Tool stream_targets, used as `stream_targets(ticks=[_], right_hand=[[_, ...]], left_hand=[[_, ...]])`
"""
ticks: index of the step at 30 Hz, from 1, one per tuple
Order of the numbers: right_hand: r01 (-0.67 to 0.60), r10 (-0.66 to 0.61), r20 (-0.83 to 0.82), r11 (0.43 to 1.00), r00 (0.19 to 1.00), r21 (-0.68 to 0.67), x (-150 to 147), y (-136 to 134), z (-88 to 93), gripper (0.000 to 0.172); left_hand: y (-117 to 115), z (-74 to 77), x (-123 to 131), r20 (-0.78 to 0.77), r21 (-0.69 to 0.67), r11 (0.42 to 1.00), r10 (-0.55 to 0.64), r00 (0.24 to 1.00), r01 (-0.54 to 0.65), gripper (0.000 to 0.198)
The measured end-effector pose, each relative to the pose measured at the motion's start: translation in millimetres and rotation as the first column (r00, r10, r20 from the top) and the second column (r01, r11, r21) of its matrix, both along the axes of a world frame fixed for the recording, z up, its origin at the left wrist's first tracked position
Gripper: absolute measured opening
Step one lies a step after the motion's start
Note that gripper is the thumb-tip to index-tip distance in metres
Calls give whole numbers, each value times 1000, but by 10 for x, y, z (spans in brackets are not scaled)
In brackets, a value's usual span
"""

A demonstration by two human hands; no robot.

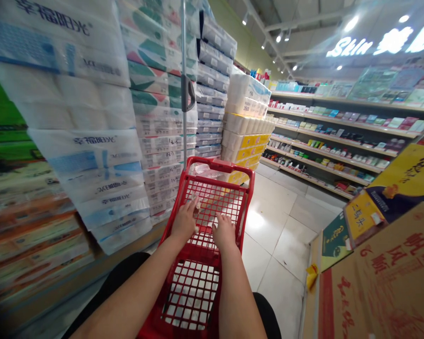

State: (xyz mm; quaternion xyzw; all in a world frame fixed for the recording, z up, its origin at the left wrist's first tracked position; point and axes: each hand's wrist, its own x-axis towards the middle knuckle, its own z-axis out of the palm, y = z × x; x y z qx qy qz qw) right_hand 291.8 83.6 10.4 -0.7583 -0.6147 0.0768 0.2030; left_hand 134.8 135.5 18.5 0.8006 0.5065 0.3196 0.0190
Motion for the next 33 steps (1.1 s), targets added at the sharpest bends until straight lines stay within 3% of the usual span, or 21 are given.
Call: stream_targets(ticks=[4, 7, 11, 14, 17, 20, 24, 29, 33], right_hand=[[-5, 5, -5, 1000, 1000, 0, 1, 3, -1, 51], [-8, 8, -6, 1000, 1000, 7, 5, 8, -14, 51], [-7, 7, -8, 1000, 1000, -15, 10, 15, -24, 52], [-3, 3, -2, 1000, 1000, -7, 5, 12, -8, 50], [15, -16, 15, 1000, 1000, 24, -11, 3, 33, 46], [32, -33, 30, 999, 999, 40, -24, -10, 78, 41], [49, -51, 26, 996, 998, 72, -18, -15, 82, 35], [46, -49, 28, 994, 998, 96, 6, 5, 20, 35], [33, -35, 38, 997, 999, 67, 9, 6, 29, 37]], left_hand=[[36, -58, 35, 91, 64, 992, -115, 989, 110, 53], [17, -168, 70, -46, -90, 993, -83, 995, 78, 50], [-51, -232, 40, -231, -223, 973, -105, 967, 52, 66], [-66, -151, -35, -225, -197, 977, -120, 967, 76, 59], [-29, -56, -89, -91, -123, 992, -52, 994, 41, 53], [3, -54, -78, -8, -73, 996, -42, 999, 41, 56], [-32, -164, -2, -153, -140, 976, -185, 971, 164, 59], [-74, -193, 46, -215, -143, 988, -85, 973, 55, 67], [-47, -146, 18, -133, -149, 981, -147, 980, 127, 51]])
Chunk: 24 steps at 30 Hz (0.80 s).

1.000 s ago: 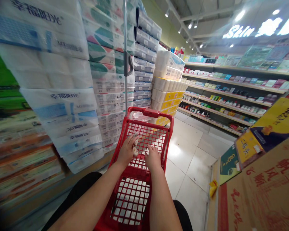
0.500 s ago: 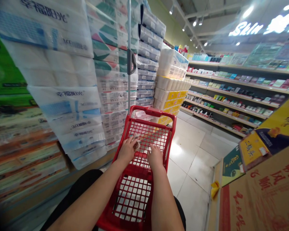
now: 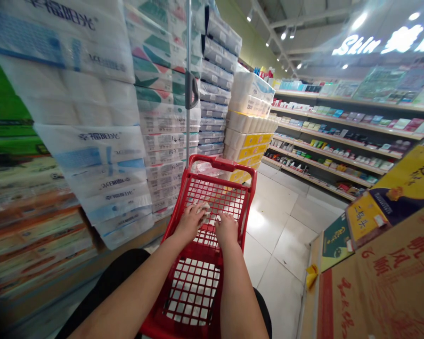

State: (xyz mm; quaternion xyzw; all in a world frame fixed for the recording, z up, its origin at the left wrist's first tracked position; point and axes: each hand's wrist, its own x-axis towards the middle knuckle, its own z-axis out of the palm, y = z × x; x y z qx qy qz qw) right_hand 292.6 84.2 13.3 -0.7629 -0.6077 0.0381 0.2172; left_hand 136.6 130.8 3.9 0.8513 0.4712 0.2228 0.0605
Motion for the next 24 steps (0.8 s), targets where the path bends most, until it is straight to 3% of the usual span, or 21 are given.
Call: stream_targets(ticks=[4, 10, 15, 20, 21, 24], right_hand=[[3, -3, -5, 999, 1000, -36, -13, -30, 42, 37], [-2, 4, 37, 999, 999, -48, -10, -44, 3, 38], [-20, 22, 42, 999, 999, -47, 8, -30, -45, 37], [-14, 16, 50, 998, 999, -54, -11, -38, -41, 38], [-15, 18, 49, 998, 999, -58, -16, -41, -36, 38], [-15, 19, 45, 997, 999, -74, -28, -55, -23, 38]], left_hand=[[6, 33, -52, 58, -22, 992, -124, 991, 125, 38], [-67, 52, -43, 165, 72, 990, 106, 981, -119, 39], [-98, 26, -29, 85, 40, 992, -125, 988, 122, 34], [-86, 39, -84, 154, 79, 989, 108, 982, -122, 32], [-97, 41, -86, 141, 79, 992, 85, 986, -97, 33], [-132, 43, -83, 67, 66, 989, -133, 989, 129, 33]])
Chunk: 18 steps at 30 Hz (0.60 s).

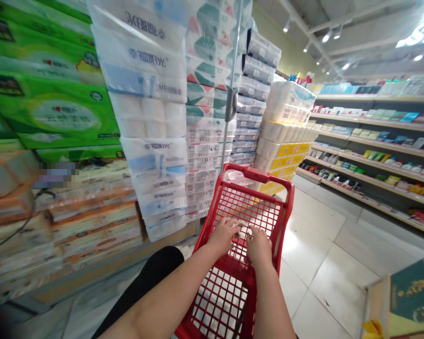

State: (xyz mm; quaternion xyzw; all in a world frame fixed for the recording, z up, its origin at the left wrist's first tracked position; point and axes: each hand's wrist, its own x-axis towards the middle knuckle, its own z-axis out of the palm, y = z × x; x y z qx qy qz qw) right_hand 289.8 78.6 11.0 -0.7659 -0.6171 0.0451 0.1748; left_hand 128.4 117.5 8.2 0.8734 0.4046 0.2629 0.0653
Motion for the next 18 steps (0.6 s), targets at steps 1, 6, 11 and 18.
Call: stream_targets(ticks=[1, 6, 11, 18], right_hand=[[0, 0, 3, 1000, 1000, -1, -3, -6, 3, 38], [-3, 3, 20, 1000, 1000, 11, -7, -19, 4, 38], [-9, 8, 9, 1000, 1000, 16, 6, 14, -6, 38], [-1, 5, -39, 995, 999, 97, -10, 27, 47, 36]], left_hand=[[-4, 3, -1, -6, 2, 1000, -23, 1000, 23, 33], [1, 22, 1, 38, 11, 955, 295, 955, -296, 32], [-56, 50, 27, -102, 27, 998, 58, 993, -56, 40], [16, -15, 98, -106, 33, 976, 218, 970, -216, 59]])
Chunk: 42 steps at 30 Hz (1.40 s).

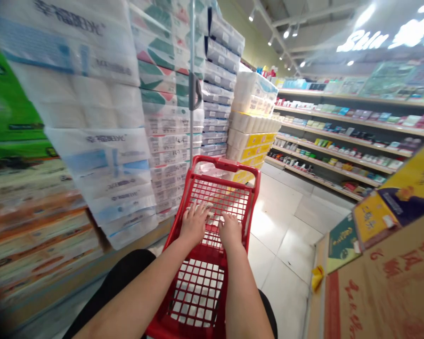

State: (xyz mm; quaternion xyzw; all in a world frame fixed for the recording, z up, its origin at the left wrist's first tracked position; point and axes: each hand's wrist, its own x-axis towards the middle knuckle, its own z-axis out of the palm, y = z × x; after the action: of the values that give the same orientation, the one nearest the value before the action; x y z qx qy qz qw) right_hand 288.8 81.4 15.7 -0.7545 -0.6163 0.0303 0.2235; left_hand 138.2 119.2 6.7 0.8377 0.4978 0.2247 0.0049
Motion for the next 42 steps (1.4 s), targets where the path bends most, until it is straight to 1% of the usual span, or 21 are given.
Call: stream_targets(ticks=[3, 4, 7, 8, 9, 12, 13, 14, 17, 19, 20, 23, 24, 25, 29, 30, 33, 35, 39, 40, 42], right_hand=[[10, -10, -6, 1000, 1000, 4, 18, 20, -7, 34], [13, -13, -9, 1000, 1000, 3, 25, 24, -12, 34], [17, -17, -14, 1000, 1000, 1, 40, 32, -28, 35], [18, -18, -13, 1000, 1000, -1, 43, 35, -31, 35], [18, -18, -13, 1000, 1000, -3, 45, 39, -33, 35], [14, -14, -18, 1000, 1000, -18, 49, 54, -35, 34], [13, -14, -21, 1000, 1000, -22, 49, 57, -35, 34], [15, -16, -23, 1000, 1000, -22, 48, 59, -34, 34], [25, -26, -27, 1000, 999, -19, 41, 58, -31, 35], [24, -25, -27, 999, 999, -23, 36, 55, -27, 36], [22, -23, -27, 999, 999, -27, 35, 54, -24, 35], [21, -22, -27, 999, 999, -36, 35, 46, -13, 35], [22, -23, -28, 999, 999, -38, 34, 41, -9, 36], [24, -25, -29, 999, 999, -39, 32, 35, -5, 36], [22, -23, -36, 999, 999, -35, 19, 13, 10, 37], [22, -23, -36, 999, 999, -35, 17, 10, 13, 37], [27, -28, -30, 999, 999, -45, 21, 6, 22, 36], [25, -26, -21, 998, 999, -57, 28, 5, 30, 36], [19, -19, -3, 998, 1000, -62, 28, 2, 59, 36], [24, -24, 2, 998, 1000, -55, 25, 0, 69, 35], [43, -43, 9, 998, 999, -42, 20, -3, 91, 33]], left_hand=[[48, -77, 53, -46, -17, 986, -164, 985, 163, 63], [69, -87, 57, -39, -17, 988, -155, 987, 155, 65], [126, -80, 48, 30, 11, 1000, 9, 1000, -9, 66], [134, -75, 47, 42, 15, 1000, 25, 999, -26, 66], [136, -71, 48, 41, 14, 1000, 2, 999, -3, 66], [124, -58, 47, 13, 0, 986, -167, 986, 167, 69], [124, -47, 38, 17, 3, 983, -182, 983, 182, 68], [128, -31, 24, 29, 11, 988, -156, 987, 156, 64], [136, 27, -15, 74, 46, 999, 18, 997, -21, 51], [111, 47, -8, 81, 53, 997, 51, 995, -55, 48], [90, 47, 5, 71, 43, 999, 11, 997, -14, 49], [46, 30, 30, 25, -18, 980, -196, 980, 197, 55], [50, 27, 24, 25, -31, 973, -229, 973, 230, 56], [61, 29, 11, 40, -37, 975, -218, 975, 219, 57], [74, 85, -43, 122, -67, 998, 8, 993, 0, 50], [46, 104, -46, 102, -94, 996, 13, 995, -3, 48], [-90, 156, -66, -35, -222, 966, -142, 989, 131, 42], [-161, 184, -115, -99, -265, 951, -191, 977, 159, 41], [-175, 213, -235, -132, -174, 984, -55, 990, 31, 45], [-169, 209, -249, -141, -165, 984, -84, 986, 60, 46], [-161, 185, -255, -148, -169, 967, -215, 965, 189, 51]])
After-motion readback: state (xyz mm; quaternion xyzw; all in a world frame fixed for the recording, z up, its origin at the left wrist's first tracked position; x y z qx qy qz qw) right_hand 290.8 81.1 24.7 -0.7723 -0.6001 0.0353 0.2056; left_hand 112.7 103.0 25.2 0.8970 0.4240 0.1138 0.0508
